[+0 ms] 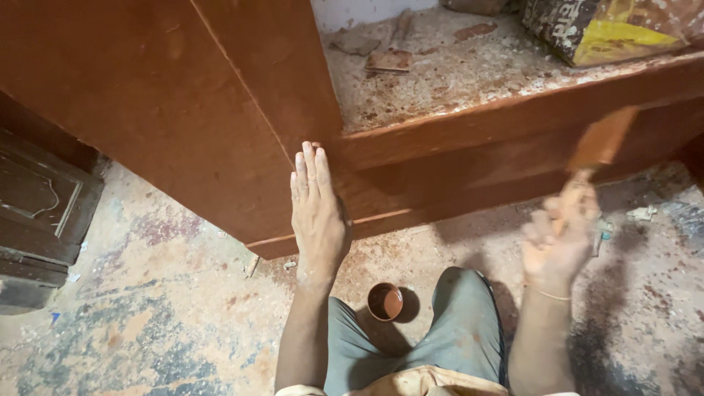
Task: The person paints a wooden door frame and adjacent trim with brown paint using a brush. They dip the brush into a small container and apply paint to vertical and horizontal surfaces, occasionally kneeling to reach lower areas.
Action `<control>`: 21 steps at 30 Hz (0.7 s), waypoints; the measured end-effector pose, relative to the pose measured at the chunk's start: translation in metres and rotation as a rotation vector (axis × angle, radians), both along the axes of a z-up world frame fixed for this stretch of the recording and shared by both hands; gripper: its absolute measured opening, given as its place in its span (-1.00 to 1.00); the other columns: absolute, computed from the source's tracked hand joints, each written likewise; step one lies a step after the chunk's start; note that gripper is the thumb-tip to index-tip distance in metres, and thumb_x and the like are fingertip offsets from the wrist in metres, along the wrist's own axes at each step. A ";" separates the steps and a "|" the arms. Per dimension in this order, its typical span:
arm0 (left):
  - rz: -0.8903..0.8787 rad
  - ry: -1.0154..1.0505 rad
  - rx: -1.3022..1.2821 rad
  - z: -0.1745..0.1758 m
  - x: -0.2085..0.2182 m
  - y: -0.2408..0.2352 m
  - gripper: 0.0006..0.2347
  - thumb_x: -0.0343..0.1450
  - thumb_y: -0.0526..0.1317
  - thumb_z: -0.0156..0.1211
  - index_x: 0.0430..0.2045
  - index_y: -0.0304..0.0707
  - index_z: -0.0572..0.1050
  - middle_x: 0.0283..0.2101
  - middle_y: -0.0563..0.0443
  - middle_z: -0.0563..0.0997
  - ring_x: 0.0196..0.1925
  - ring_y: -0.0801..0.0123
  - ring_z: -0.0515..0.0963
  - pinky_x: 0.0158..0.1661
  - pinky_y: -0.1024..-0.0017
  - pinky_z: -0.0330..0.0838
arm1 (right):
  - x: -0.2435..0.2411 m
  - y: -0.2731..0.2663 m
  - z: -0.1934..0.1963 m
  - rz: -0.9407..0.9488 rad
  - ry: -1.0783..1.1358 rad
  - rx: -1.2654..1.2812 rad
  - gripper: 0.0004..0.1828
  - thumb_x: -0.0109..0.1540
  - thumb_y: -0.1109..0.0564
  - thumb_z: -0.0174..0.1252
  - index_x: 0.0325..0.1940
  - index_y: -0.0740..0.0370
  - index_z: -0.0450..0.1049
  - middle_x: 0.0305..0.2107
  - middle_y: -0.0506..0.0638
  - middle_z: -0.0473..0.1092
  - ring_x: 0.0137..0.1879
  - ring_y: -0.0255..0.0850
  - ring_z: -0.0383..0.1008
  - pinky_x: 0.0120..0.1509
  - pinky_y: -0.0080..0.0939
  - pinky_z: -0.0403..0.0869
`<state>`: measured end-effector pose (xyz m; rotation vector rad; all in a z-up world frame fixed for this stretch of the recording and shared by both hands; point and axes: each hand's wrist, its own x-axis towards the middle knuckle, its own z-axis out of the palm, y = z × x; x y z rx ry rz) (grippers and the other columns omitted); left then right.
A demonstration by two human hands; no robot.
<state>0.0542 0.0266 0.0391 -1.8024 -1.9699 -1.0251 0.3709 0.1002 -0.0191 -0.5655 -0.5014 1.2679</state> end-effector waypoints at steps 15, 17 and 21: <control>0.002 -0.033 0.007 0.002 0.003 -0.001 -0.37 0.33 -0.58 -0.12 0.42 -0.51 0.06 0.52 -0.34 0.07 0.58 -0.13 0.05 0.50 0.05 -0.06 | -0.084 -0.034 -0.017 0.865 0.166 0.125 -0.58 0.44 0.21 -0.05 0.41 0.16 0.26 -0.36 -0.03 0.33 -0.59 -0.47 0.10 -0.66 -0.52 0.13; 0.003 -0.030 0.009 0.001 0.002 -0.001 -0.36 0.33 -0.58 -0.12 0.42 -0.51 0.06 0.52 -0.35 0.07 0.58 -0.14 0.05 0.50 0.05 -0.05 | -0.055 -0.023 -0.013 0.611 0.063 -0.009 -0.48 0.30 0.27 -0.01 0.37 0.08 0.28 -0.28 -0.07 0.37 -0.57 -0.52 0.11 -0.67 -0.56 0.10; 0.006 -0.013 0.008 0.000 0.000 0.001 -0.37 0.33 -0.57 -0.11 0.41 -0.52 0.06 0.52 -0.37 0.08 0.57 -0.17 0.06 0.49 0.04 -0.04 | -0.005 -0.006 -0.006 0.204 -0.017 0.034 -0.61 0.44 0.17 -0.01 0.36 0.01 0.29 -0.29 -0.13 0.36 -0.57 -0.50 0.12 -0.64 -0.54 0.11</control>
